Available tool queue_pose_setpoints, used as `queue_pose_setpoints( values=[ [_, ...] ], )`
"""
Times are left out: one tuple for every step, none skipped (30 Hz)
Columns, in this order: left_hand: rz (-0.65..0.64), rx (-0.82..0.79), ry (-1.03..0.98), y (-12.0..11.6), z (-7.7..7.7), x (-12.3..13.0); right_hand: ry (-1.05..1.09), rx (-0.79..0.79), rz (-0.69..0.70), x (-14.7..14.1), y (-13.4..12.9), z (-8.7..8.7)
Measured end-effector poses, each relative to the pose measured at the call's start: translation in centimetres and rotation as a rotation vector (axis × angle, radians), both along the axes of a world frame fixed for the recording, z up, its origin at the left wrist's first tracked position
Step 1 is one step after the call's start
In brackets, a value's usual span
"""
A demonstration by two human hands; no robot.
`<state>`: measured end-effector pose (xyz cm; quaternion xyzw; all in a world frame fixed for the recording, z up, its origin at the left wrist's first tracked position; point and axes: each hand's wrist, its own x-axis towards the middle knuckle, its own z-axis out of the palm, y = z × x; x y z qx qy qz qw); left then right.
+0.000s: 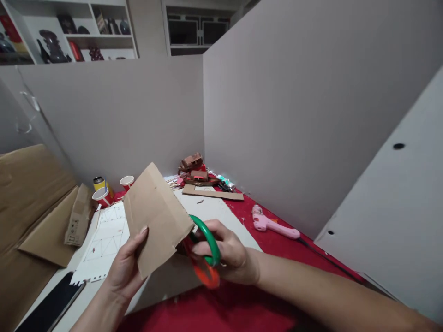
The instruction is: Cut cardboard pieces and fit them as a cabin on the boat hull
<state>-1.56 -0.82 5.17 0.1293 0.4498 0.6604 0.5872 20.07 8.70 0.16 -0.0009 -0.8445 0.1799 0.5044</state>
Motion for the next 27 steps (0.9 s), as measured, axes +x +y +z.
queue_pose_setpoints(
  values=[
    [0.012, 0.0, 0.01, 0.2, 0.2, 0.5, 0.024, -0.009, 0.005, -0.1, -0.2, -0.1],
    [0.029, 0.004, 0.022, 0.4, 0.3, 1.1, 0.048, -0.029, 0.015, 0.0, -0.4, -0.2],
    [0.049, 0.01, 0.034, 0.5, 0.4, 1.7, 0.061, -0.067, 0.021, 0.3, -0.5, -0.3],
    [0.071, 0.015, 0.045, 0.7, 0.5, 2.2, 0.06, -0.116, 0.024, 0.8, -0.6, -0.4],
    [0.094, 0.016, 0.054, 0.8, 0.5, 2.8, 0.052, -0.174, 0.034, 1.2, -0.7, -0.5],
    [0.111, 0.013, 0.059, 0.9, 0.6, 3.3, 0.031, -0.239, 0.052, 1.7, -0.7, -0.6],
    [0.118, 0.002, 0.062, 1.0, 0.7, 3.8, 0.009, -0.301, 0.071, 2.1, -0.7, -0.8],
    [0.117, -0.012, 0.061, 1.1, 0.7, 4.3, -0.007, -0.35, 0.087, 2.4, -0.6, -1.0],
    [0.109, -0.026, 0.056, 1.2, 0.8, 4.7, -0.02, -0.395, 0.101, 2.6, -0.5, -1.1],
    [0.097, -0.034, 0.049, 1.3, 1.0, 5.2, -0.036, -0.437, 0.114, 2.7, -0.4, -1.2],
    [0.084, -0.037, 0.042, 1.5, 1.1, 5.6, -0.053, -0.479, 0.125, 2.8, -0.3, -1.2],
    [0.075, -0.036, 0.035, 1.6, 1.3, 6.0, -0.066, -0.518, 0.131, 2.9, -0.3, -1.2],
    [0.069, -0.034, 0.029, 1.8, 1.5, 6.4, -0.076, -0.555, 0.136, 2.9, -0.2, -1.1],
    [0.065, -0.034, 0.024, 1.9, 1.6, 6.7, -0.084, -0.585, 0.146, 3.0, -0.3, -1.0],
    [0.062, -0.041, 0.02, 2.1, 1.8, 7.1, -0.081, -0.6, 0.162, 3.0, -0.3, -0.9],
    [0.058, -0.05, 0.016, 2.3, 2.0, 7.3, -0.065, -0.597, 0.184, 3.0, -0.4, -0.7],
    [0.058, -0.056, 0.013, 2.5, 2.2, 7.6, -0.043, -0.584, 0.211, 3.1, -0.5, -0.5],
    [0.063, -0.056, 0.013, 2.7, 2.4, 7.7, -0.018, -0.564, 0.238, 3.1, -0.6, -0.3],
    [0.079, -0.045, 0.017, 3.0, 2.7, 7.8, 0.015, -0.543, 0.255, 3.0, -0.7, -0.1],
    [0.108, -0.021, 0.023, 3.3, 3.0, 7.8, 0.059, -0.538, 0.256, 2.9, -0.8, 0.2],
    [0.149, 0.018, 0.032, 3.5, 3.3, 7.7, 0.11, -0.572, 0.251, 2.6, -0.9, 0.4],
    [0.194, 0.065, 0.046, 3.8, 3.6, 7.6, 0.149, -0.661, 0.264, 2.3, -0.9, 0.6],
    [0.236, 0.11, 0.067, 4.0, 3.8, 7.4, 0.168, -0.8, 0.308, 2.0, -1.0, 0.8],
    [0.265, 0.147, 0.094, 4.2, 4.0, 7.3, 0.162, -0.973, 0.381, 1.7, -0.9, 0.9],
    [0.279, 0.173, 0.127, 4.3, 4.0, 7.2, 0.134, -1.148, 0.475, 1.3, -0.8, 1.0],
    [0.277, 0.187, 0.164, 4.4, 3.9, 7.2, 0.088, -1.292, 0.574, 1.1, -0.8, 1.0],
    [0.258, 0.188, 0.198, 4.4, 3.6, 7.3, 0.038, -1.39, 0.666, 1.0, -0.6, 1.0]
  ],
)
